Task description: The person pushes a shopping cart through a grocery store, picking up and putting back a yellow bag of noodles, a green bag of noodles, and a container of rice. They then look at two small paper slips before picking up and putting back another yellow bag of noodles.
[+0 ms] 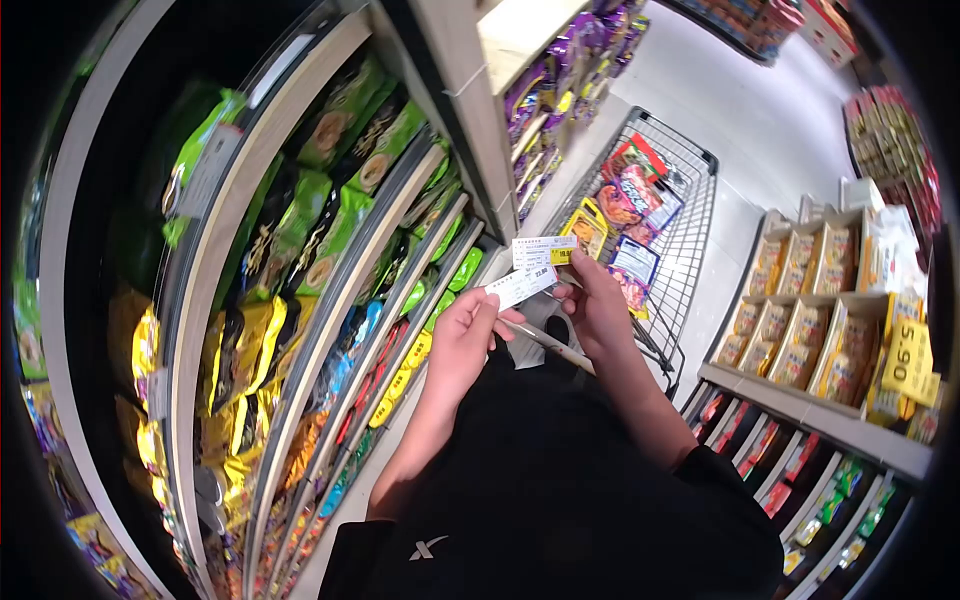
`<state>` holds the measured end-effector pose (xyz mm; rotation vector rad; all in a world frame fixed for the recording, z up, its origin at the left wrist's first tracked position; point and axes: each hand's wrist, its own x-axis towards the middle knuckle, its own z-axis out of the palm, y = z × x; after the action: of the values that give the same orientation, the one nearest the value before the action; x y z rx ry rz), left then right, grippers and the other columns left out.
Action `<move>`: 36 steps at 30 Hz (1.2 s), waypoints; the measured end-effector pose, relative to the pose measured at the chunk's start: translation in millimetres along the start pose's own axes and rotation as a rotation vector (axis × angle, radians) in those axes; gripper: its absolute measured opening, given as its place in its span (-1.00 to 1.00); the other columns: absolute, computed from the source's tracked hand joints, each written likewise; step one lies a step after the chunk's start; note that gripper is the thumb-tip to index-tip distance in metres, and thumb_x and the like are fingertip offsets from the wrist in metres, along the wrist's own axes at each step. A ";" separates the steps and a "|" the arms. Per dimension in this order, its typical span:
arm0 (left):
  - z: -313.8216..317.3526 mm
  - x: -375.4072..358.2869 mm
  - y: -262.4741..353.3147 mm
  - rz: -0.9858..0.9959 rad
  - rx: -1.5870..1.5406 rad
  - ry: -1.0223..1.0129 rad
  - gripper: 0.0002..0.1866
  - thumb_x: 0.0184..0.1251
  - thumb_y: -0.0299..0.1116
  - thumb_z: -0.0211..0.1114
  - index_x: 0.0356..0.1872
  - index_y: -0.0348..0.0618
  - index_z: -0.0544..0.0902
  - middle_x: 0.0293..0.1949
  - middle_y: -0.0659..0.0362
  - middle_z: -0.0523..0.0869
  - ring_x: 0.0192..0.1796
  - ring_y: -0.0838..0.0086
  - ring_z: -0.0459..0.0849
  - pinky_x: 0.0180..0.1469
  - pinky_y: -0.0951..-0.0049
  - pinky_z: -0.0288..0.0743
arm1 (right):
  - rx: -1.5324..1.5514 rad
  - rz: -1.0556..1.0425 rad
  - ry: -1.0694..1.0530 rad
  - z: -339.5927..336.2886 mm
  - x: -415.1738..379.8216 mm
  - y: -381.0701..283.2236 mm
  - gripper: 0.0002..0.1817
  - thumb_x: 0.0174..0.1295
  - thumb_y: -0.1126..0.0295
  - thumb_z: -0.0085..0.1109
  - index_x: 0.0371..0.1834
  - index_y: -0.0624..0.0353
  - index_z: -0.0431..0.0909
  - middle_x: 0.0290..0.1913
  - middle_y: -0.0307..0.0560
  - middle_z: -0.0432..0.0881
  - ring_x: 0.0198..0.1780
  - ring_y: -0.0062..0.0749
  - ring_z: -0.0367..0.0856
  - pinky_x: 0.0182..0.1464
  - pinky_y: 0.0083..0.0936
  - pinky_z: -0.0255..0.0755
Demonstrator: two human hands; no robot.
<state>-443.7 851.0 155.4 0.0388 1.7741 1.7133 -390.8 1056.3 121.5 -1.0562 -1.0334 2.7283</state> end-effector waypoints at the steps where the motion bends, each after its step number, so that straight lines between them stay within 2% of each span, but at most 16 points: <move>1: -4.7 -3.8 -2.2 0.015 -0.019 0.021 -0.73 0.78 -0.28 0.09 0.07 -0.27 0.67 -0.16 0.13 0.89 -0.30 0.68 0.72 -0.33 0.65 0.42 | -0.007 0.035 -0.024 5.3 3.2 1.9 -0.65 0.64 0.17 0.18 0.17 0.26 0.68 -0.06 -0.15 0.79 -0.31 -0.60 0.71 -0.38 -0.72 0.42; 5: -17.5 -20.5 -2.1 0.012 -0.060 0.120 -0.74 0.78 -0.30 0.08 0.10 -0.26 0.67 -0.15 0.14 0.88 -0.26 0.65 0.73 -0.28 0.62 0.46 | -0.209 0.129 -0.164 20.8 12.0 17.6 -0.67 0.61 0.17 0.22 0.10 0.26 0.68 -0.12 -0.17 0.78 -0.33 -0.60 0.74 -0.37 -0.67 0.43; 7: -23.4 -27.2 -3.9 0.020 -0.077 0.167 -0.74 0.79 -0.33 0.06 0.12 -0.26 0.66 -0.13 0.15 0.88 -0.25 0.63 0.73 -0.25 0.60 0.49 | -0.237 0.168 -0.251 32.0 10.4 22.2 -0.65 0.61 0.20 0.23 0.15 0.29 0.69 -0.11 -0.16 0.79 -0.32 -0.58 0.76 -0.35 -0.67 0.45; 11: -36.5 -40.6 -5.7 0.045 -0.108 0.258 -0.73 0.79 -0.34 0.04 0.13 -0.26 0.66 -0.11 0.14 0.87 -0.24 0.62 0.74 -0.22 0.60 0.50 | -0.328 0.159 -0.299 58.3 7.3 30.0 -0.64 0.56 0.29 0.29 0.26 0.31 0.68 -0.12 -0.17 0.81 -0.33 -0.54 0.79 -0.36 -0.64 0.46; 17: -48.8 -55.2 -6.4 0.080 -0.268 0.324 -0.74 0.79 -0.35 0.05 0.15 -0.28 0.64 -0.11 0.12 0.87 -0.23 0.61 0.74 -0.17 0.58 0.52 | -0.499 0.100 -0.353 80.6 6.0 36.5 -0.63 0.61 0.31 0.22 0.31 0.35 0.65 -0.03 -0.09 0.82 -0.25 -0.47 0.85 -0.35 -0.65 0.54; 19: -49.5 -58.0 -7.4 0.135 -0.182 0.350 -0.76 0.78 -0.33 0.09 0.14 -0.27 0.64 -0.13 0.13 0.87 -0.23 0.61 0.74 -0.17 0.58 0.52 | -0.526 0.072 -0.393 87.2 2.8 35.4 -0.60 0.62 0.31 0.20 0.37 0.34 0.61 -0.03 -0.08 0.82 -0.25 -0.47 0.85 -0.34 -0.65 0.55; 25: -56.6 -61.8 -5.6 0.161 -0.198 0.383 -0.77 0.77 -0.30 0.16 0.13 -0.26 0.64 -0.17 0.17 0.87 -0.22 0.63 0.73 -0.18 0.59 0.49 | -0.593 0.005 -0.482 99.1 -6.8 28.8 -0.53 0.64 0.32 0.17 0.50 0.30 0.48 -0.01 -0.07 0.81 -0.22 -0.49 0.85 -0.32 -0.65 0.56; 32: -62.9 -61.3 -4.5 0.167 -0.201 0.360 -0.76 0.77 -0.28 0.16 0.10 -0.26 0.66 -0.20 0.19 0.87 -0.23 0.65 0.73 -0.20 0.61 0.46 | -0.598 -0.060 -0.502 93.0 -1.8 35.2 -0.57 0.64 0.33 0.17 0.45 0.31 0.51 0.00 -0.08 0.80 -0.20 -0.51 0.83 -0.29 -0.65 0.55; 35: -63.9 -61.6 -2.2 0.146 -0.196 0.359 -0.75 0.77 -0.25 0.17 0.03 -0.24 0.68 -0.23 0.19 0.87 -0.25 0.65 0.73 -0.21 0.61 0.45 | -0.637 -0.087 -0.485 92.4 0.7 34.8 -0.59 0.64 0.34 0.17 0.42 0.32 0.53 0.01 -0.08 0.80 -0.20 -0.52 0.82 -0.30 -0.64 0.54; 36: -62.8 -62.9 0.5 0.145 -0.186 0.359 -0.75 0.77 -0.25 0.18 -0.02 -0.25 0.67 -0.25 0.14 0.87 -0.29 0.61 0.75 -0.22 0.60 0.47 | -0.637 -0.097 -0.480 93.7 -1.7 32.1 -0.60 0.64 0.33 0.18 0.41 0.32 0.53 -0.01 -0.08 0.80 -0.21 -0.52 0.82 -0.30 -0.64 0.53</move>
<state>-424.2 767.3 178.0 -0.2401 1.8899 2.0881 -440.6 977.3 154.5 -0.3359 -2.0485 2.6804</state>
